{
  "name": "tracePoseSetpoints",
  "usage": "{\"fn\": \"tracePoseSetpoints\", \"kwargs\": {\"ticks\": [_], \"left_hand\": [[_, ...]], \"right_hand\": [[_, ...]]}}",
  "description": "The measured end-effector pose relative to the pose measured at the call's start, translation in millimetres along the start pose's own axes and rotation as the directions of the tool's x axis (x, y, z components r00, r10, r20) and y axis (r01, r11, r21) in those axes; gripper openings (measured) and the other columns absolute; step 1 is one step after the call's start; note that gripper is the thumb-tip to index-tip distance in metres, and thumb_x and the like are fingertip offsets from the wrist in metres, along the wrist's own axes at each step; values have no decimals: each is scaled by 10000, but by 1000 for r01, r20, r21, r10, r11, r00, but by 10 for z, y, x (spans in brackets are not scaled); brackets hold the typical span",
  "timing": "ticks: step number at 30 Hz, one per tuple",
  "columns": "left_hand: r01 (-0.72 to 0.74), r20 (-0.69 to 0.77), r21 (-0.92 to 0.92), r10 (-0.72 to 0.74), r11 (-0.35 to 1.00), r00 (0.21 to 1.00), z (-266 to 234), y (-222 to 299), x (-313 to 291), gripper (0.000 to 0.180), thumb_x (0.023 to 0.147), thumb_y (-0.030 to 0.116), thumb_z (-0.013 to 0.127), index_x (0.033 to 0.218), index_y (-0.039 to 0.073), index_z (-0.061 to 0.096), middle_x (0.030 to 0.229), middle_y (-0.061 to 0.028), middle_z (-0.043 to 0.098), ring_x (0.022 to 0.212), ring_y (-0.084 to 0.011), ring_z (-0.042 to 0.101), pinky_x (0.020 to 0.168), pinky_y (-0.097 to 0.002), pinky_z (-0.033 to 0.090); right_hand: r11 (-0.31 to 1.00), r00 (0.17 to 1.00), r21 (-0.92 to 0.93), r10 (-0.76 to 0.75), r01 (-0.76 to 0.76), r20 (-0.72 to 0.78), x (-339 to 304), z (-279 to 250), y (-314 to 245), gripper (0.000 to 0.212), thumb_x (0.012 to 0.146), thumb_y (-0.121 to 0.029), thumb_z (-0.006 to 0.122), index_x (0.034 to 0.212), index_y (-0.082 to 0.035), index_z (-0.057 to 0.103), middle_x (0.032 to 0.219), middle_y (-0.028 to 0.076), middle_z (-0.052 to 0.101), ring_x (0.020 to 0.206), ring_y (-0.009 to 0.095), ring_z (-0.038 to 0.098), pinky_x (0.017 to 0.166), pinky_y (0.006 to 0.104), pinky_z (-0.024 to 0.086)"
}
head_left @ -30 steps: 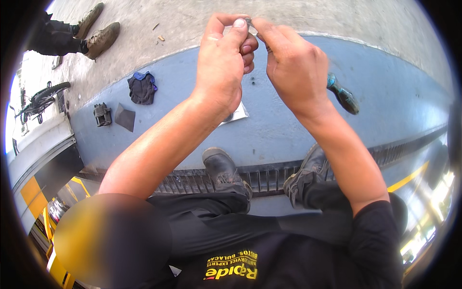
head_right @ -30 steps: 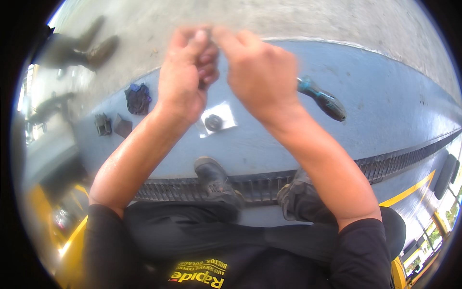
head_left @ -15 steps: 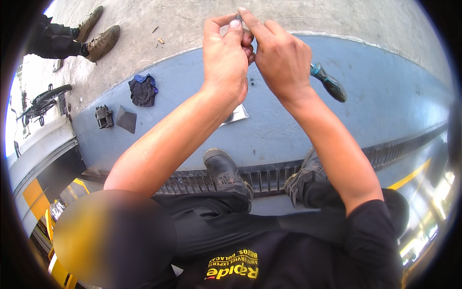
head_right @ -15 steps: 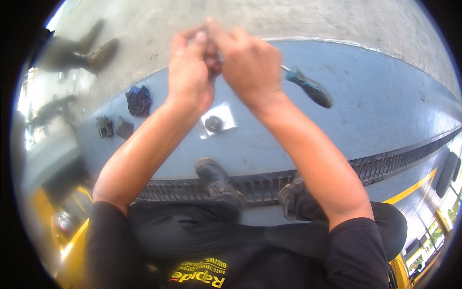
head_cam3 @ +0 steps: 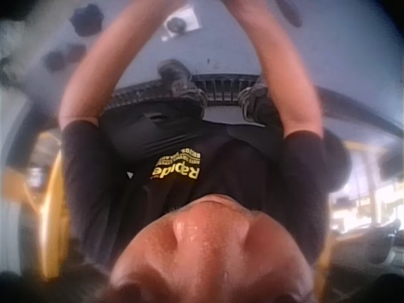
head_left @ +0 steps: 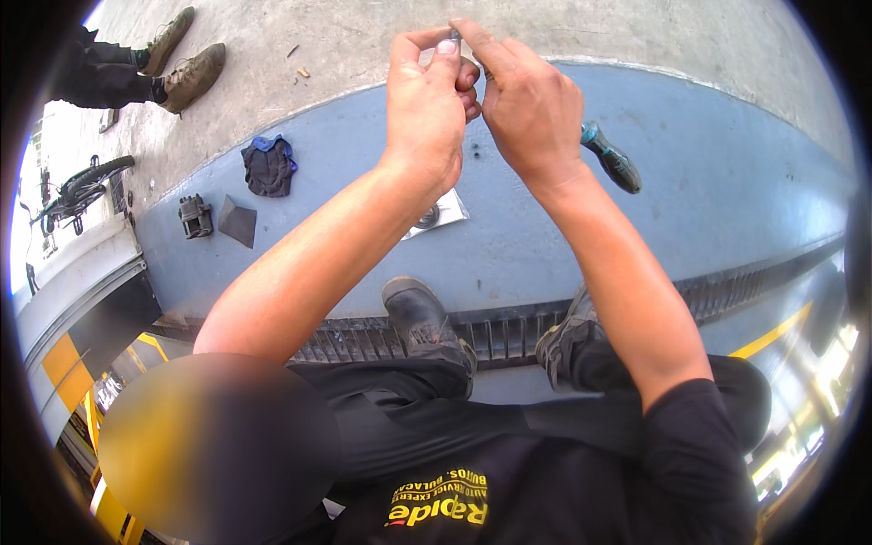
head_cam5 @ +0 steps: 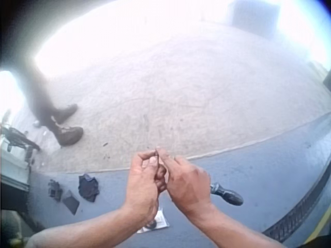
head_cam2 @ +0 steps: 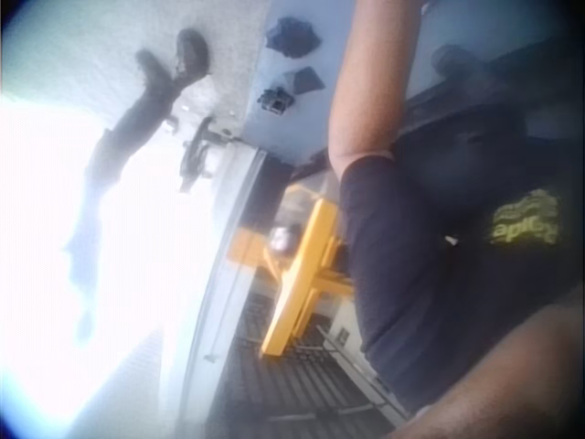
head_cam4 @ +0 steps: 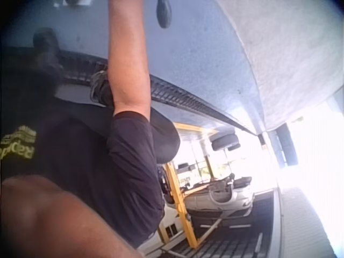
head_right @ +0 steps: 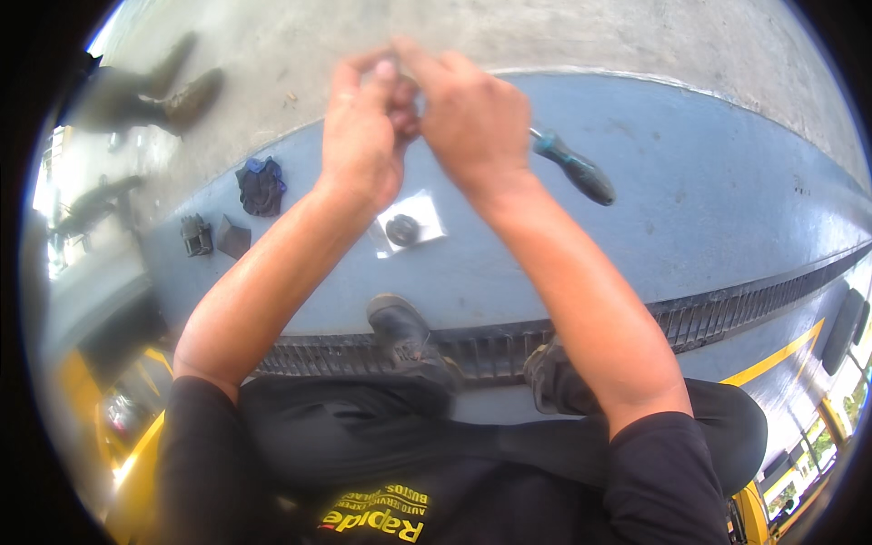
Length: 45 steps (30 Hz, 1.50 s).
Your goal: The person sits on the garage floor and uses a screwdriver to disassemble and reassemble a small cylindrical metal part. They remove a small ring, manipulate internal components, and then reassemble the part.
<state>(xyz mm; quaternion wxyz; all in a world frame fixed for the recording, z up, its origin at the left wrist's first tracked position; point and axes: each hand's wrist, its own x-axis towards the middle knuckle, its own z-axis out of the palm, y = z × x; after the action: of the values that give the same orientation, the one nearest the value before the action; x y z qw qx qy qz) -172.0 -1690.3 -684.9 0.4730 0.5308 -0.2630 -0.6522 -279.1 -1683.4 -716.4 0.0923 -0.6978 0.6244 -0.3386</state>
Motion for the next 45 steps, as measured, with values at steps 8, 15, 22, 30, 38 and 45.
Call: {"fn": "tracePoseSetpoints", "kwargs": {"ticks": [8,15,22,30,38,45], "left_hand": [[16,27,67,-18,998,999,-141,-92,81,142,1104,174,480,1203,74,501,763,-15,527,651,-89,429,566,-278,383],[70,66,161,-81,984,995,-289,-163,110,187,1062,210,560,1224,117,561,844,-1,545,718,-91,457,633,-271,387],[99,83,288,-128,952,988,-353,-203,154,155,1094,168,473,1189,65,541,747,7,527,633,-70,414,567,-262,365],[139,98,396,-192,908,977,-528,-337,176,180,1067,177,529,1202,71,583,787,-7,536,690,-89,448,588,-253,356],[116,119,627,-242,770,963,-759,-618,134,172,1066,187,542,1088,31,611,750,-7,595,675,-73,493,629,-276,425],[69,200,739,-315,671,928,-867,-756,97,204,1050,233,552,1105,53,628,769,-2,584,696,-82,503,644,-265,420]], "right_hand": [[998,992,51,41,-48,122,-32,6,101,501,897,-36,530,1326,-249,678,919,95,746,825,329,717,669,438,551],[996,989,85,21,-34,146,-94,32,170,375,919,-133,522,1237,-212,704,899,148,735,809,371,717,656,477,555],[997,982,43,49,-58,183,-189,58,200,390,913,-118,507,1229,-231,704,854,140,732,774,369,714,631,481,549],[986,934,49,132,-157,331,-313,108,249,375,912,-138,506,1207,-216,725,904,142,743,827,381,712,690,491,549],[913,589,78,192,-401,785,-280,71,473,328,1035,-176,557,1332,-141,692,1197,200,724,1090,358,690,948,417,527],[915,498,163,47,-369,866,-408,189,736,339,1053,-197,559,1364,-116,667,1183,177,736,1045,313,685,952,423,519]]}}
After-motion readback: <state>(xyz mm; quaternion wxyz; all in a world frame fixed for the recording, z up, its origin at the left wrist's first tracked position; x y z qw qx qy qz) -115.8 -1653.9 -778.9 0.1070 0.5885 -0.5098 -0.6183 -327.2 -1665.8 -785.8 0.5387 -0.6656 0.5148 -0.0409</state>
